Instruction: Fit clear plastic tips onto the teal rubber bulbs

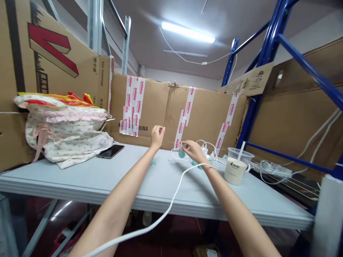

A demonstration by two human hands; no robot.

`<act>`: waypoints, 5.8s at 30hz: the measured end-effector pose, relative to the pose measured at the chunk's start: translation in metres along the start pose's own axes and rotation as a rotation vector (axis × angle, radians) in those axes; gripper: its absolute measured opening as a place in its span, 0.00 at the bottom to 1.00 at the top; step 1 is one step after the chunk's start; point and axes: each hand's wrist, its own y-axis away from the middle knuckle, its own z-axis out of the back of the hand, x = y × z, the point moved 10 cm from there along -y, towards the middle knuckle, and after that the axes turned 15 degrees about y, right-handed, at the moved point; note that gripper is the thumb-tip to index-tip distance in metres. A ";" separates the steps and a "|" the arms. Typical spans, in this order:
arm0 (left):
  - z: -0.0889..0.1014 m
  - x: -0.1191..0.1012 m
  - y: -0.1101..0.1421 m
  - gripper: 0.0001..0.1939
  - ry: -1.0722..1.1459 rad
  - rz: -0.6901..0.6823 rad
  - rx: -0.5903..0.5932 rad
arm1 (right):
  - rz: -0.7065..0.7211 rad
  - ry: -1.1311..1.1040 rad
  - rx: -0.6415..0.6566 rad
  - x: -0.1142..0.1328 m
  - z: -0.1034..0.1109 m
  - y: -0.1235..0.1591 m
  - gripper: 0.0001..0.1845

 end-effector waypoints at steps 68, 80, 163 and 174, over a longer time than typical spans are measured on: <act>-0.028 0.014 0.045 0.16 0.097 0.125 0.295 | -0.062 -0.509 0.015 0.008 -0.044 -0.019 0.16; -0.055 0.024 0.065 0.16 0.016 0.243 0.776 | 0.146 -0.019 -0.320 0.050 -0.012 -0.006 0.09; -0.048 0.037 0.064 0.17 -0.155 0.262 0.825 | 0.040 -0.164 -0.061 0.052 -0.049 -0.012 0.09; -0.002 0.050 0.032 0.20 -0.243 0.242 0.451 | -0.354 -0.752 -0.221 -0.007 -0.052 -0.017 0.08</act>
